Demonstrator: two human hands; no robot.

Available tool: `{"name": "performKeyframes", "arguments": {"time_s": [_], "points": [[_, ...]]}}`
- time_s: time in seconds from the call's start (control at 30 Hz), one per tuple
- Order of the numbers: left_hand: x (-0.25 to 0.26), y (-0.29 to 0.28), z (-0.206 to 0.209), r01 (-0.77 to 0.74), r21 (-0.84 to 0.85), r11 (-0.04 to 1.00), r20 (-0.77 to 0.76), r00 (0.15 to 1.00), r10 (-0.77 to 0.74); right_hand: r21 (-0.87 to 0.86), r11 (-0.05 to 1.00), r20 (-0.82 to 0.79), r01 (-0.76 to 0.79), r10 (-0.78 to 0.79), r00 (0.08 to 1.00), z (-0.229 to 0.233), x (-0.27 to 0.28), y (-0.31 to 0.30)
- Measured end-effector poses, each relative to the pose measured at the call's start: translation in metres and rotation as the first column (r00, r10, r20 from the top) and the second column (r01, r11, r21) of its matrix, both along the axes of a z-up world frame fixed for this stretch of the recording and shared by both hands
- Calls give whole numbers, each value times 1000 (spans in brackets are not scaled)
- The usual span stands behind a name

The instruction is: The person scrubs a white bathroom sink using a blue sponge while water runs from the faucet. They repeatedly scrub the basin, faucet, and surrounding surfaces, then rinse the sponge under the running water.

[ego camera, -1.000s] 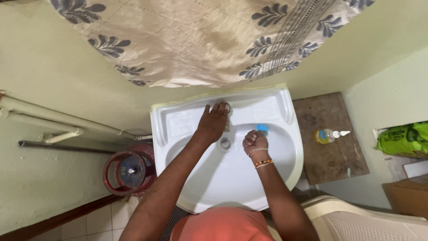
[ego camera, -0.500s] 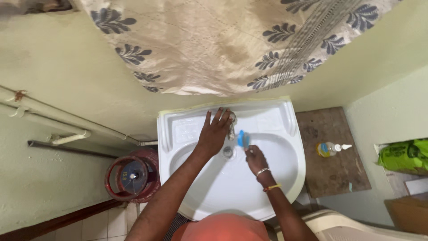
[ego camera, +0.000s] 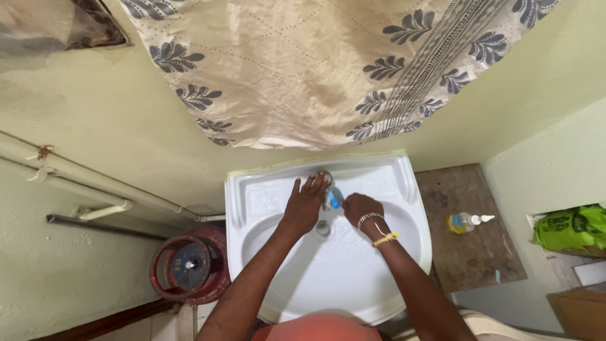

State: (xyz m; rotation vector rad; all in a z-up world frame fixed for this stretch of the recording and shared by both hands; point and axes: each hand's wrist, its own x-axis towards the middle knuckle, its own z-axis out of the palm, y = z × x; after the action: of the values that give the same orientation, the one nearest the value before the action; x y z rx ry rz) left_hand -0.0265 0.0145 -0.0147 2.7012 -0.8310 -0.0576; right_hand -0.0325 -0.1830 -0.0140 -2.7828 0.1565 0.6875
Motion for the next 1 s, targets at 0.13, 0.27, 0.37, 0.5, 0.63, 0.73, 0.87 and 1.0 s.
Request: {"name": "performKeyframes", "arguments": {"time_s": [0.13,0.27,0.37,0.5,0.63,0.73,0.87,1.0], "points": [[1,0,5,4,57,998,-38,999,-2,-122,992,427,36,20,904,-17,15,9],[0,1,17,-9,58,998,-70,997,13,-190,980,707,-64,181,683,-41,20,-5],[-2,0,19,-10,85,996,-78,997,17,-271,957,714,-101,270,646,-54,36,-50],[-4,1,12,-19,35,999,-62,998,21,-241,969,771,-57,227,595,-46,25,-128],[2,1,3,-9,39,999,-27,1000,10,-216,975,748,-45,195,634,-42,32,-122],[-1,-3,2,-13,106,994,-7,1000,14,-274,942,697,-193,333,635,-48,43,-58],[-5,-5,6,-11,130,991,32,999,7,-232,927,759,-295,362,541,-43,38,-53],[-5,-4,13,-25,139,990,24,999,22,-469,856,574,-217,482,662,-33,64,-118]]}}
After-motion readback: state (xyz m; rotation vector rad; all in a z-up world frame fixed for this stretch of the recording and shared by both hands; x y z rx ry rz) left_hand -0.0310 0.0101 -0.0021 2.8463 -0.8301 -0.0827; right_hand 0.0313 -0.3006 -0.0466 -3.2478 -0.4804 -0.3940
